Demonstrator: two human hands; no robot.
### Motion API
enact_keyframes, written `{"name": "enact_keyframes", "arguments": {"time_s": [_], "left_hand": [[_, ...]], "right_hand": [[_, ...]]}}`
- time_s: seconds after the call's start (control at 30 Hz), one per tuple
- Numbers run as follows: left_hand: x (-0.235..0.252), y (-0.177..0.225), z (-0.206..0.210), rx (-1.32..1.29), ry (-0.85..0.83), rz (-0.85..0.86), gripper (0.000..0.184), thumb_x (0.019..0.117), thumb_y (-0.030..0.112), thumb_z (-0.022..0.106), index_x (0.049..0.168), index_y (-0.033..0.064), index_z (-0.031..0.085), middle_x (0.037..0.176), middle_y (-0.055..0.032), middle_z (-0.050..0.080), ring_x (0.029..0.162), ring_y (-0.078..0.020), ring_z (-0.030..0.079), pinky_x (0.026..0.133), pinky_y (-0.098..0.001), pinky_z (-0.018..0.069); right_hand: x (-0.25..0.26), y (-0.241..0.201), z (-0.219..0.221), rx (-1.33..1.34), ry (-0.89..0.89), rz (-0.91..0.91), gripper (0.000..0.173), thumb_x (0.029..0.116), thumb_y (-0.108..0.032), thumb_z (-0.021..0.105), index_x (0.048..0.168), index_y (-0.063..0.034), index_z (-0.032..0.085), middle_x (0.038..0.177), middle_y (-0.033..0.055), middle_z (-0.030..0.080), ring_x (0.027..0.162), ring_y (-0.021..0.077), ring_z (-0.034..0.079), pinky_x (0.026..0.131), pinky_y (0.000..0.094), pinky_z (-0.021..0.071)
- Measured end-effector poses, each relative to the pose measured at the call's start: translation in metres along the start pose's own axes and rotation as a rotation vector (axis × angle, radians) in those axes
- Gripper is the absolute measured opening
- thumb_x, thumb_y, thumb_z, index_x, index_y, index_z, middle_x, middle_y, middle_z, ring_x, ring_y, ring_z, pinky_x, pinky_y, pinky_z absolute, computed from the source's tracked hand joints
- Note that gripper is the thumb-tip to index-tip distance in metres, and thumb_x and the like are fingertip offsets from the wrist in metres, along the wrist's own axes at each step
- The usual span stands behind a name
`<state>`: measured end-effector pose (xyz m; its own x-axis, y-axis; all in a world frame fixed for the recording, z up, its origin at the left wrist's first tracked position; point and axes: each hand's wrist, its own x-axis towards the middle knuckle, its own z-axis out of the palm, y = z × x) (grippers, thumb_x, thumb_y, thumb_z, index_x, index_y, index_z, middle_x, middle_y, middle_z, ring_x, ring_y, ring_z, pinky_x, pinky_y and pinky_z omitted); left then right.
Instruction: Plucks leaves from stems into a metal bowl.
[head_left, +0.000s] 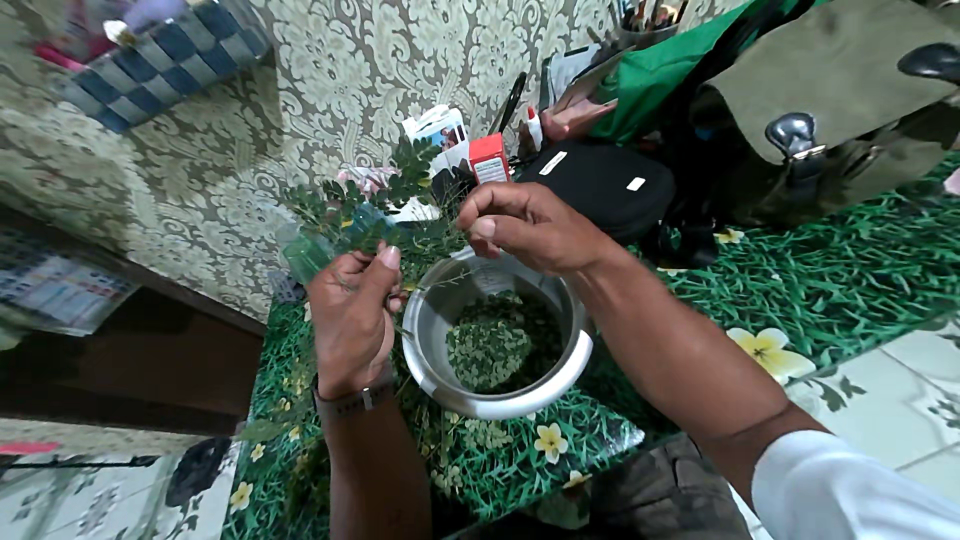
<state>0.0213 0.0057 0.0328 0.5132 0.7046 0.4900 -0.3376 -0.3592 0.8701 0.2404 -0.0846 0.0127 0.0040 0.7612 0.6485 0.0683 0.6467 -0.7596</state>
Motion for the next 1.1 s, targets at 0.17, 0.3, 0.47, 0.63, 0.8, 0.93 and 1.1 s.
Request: {"name": "enact_keyframes", "arguments": {"time_s": [0.17, 0.3, 0.47, 0.63, 0.8, 0.93, 1.1], "left_hand": [[-0.001, -0.003, 0.004, 0.03, -0.034, -0.01, 0.009, 0.0966, 0.019, 0.071, 0.088, 0.017, 0.068, 0.071, 0.0057, 0.064, 0.058, -0.003, 0.06, 0.054, -0.0182, 0.0535], [-0.001, -0.003, 0.004, 0.016, -0.01, -0.028, 0.008, 0.0964, 0.018, 0.071, 0.089, 0.0165, 0.068, 0.071, 0.005, 0.065, 0.058, -0.0033, 0.06, 0.055, -0.0183, 0.0541], [0.0, 0.001, 0.003, 0.016, 0.048, -0.018, 0.014, 0.1002, 0.012, 0.062, 0.087, 0.0158, 0.065, 0.071, 0.0045, 0.063, 0.059, -0.0043, 0.06, 0.055, -0.0186, 0.0536], [0.001, -0.002, 0.005, -0.015, 0.031, -0.01, 0.013, 0.0988, 0.014, 0.066, 0.087, 0.0164, 0.065, 0.071, 0.005, 0.063, 0.059, -0.0037, 0.06, 0.054, -0.0183, 0.0535], [0.0, -0.004, 0.007, 0.012, 0.003, -0.02, 0.01, 0.0988, 0.014, 0.066, 0.089, 0.0156, 0.066, 0.071, 0.0051, 0.063, 0.058, -0.0033, 0.059, 0.055, -0.0178, 0.0533], [0.0, -0.004, 0.007, 0.016, 0.015, -0.015, 0.009, 0.0989, 0.014, 0.066, 0.09, 0.0149, 0.067, 0.071, 0.0043, 0.064, 0.059, -0.004, 0.06, 0.055, -0.0182, 0.0536], [0.0, 0.001, 0.004, 0.009, 0.078, -0.013, 0.014, 0.1004, 0.012, 0.062, 0.087, 0.0165, 0.065, 0.072, 0.0045, 0.064, 0.06, -0.0047, 0.061, 0.055, -0.0195, 0.0545]], "right_hand": [[0.002, 0.005, 0.01, 0.052, 0.055, -0.01, 0.007, 0.0953, -0.011, 0.059, 0.089, -0.009, 0.062, 0.091, 0.0004, 0.063, 0.068, 0.0049, 0.056, 0.058, 0.0219, 0.0503], [0.002, 0.005, 0.014, 0.147, 0.183, 0.007, 0.008, 0.0945, -0.012, 0.055, 0.089, -0.0135, 0.061, 0.091, 0.0003, 0.062, 0.063, 0.0053, 0.054, 0.053, 0.0209, 0.0475], [0.0, 0.002, 0.007, 0.159, 0.175, 0.006, 0.019, 0.1009, -0.025, 0.048, 0.1, -0.0134, 0.062, 0.085, -0.0009, 0.061, 0.062, 0.0057, 0.054, 0.055, 0.0215, 0.0476], [0.001, 0.002, 0.011, 0.034, 0.048, 0.028, 0.018, 0.0939, -0.018, 0.062, 0.107, -0.0063, 0.065, 0.092, 0.0008, 0.064, 0.071, 0.0066, 0.059, 0.063, 0.0248, 0.0527], [0.003, 0.008, 0.016, 0.079, 0.094, -0.014, 0.004, 0.093, -0.008, 0.059, 0.091, -0.0084, 0.063, 0.097, 0.0026, 0.063, 0.073, 0.0067, 0.059, 0.062, 0.0239, 0.0537], [0.001, 0.007, 0.015, 0.055, 0.091, 0.039, 0.004, 0.0926, -0.008, 0.058, 0.092, -0.0084, 0.061, 0.095, 0.003, 0.063, 0.07, 0.0065, 0.058, 0.06, 0.0233, 0.0516], [0.0, 0.003, 0.009, 0.092, 0.118, 0.08, 0.006, 0.0937, -0.012, 0.054, 0.091, -0.0121, 0.059, 0.098, 0.0022, 0.063, 0.066, 0.0068, 0.057, 0.057, 0.0237, 0.0513]]}}
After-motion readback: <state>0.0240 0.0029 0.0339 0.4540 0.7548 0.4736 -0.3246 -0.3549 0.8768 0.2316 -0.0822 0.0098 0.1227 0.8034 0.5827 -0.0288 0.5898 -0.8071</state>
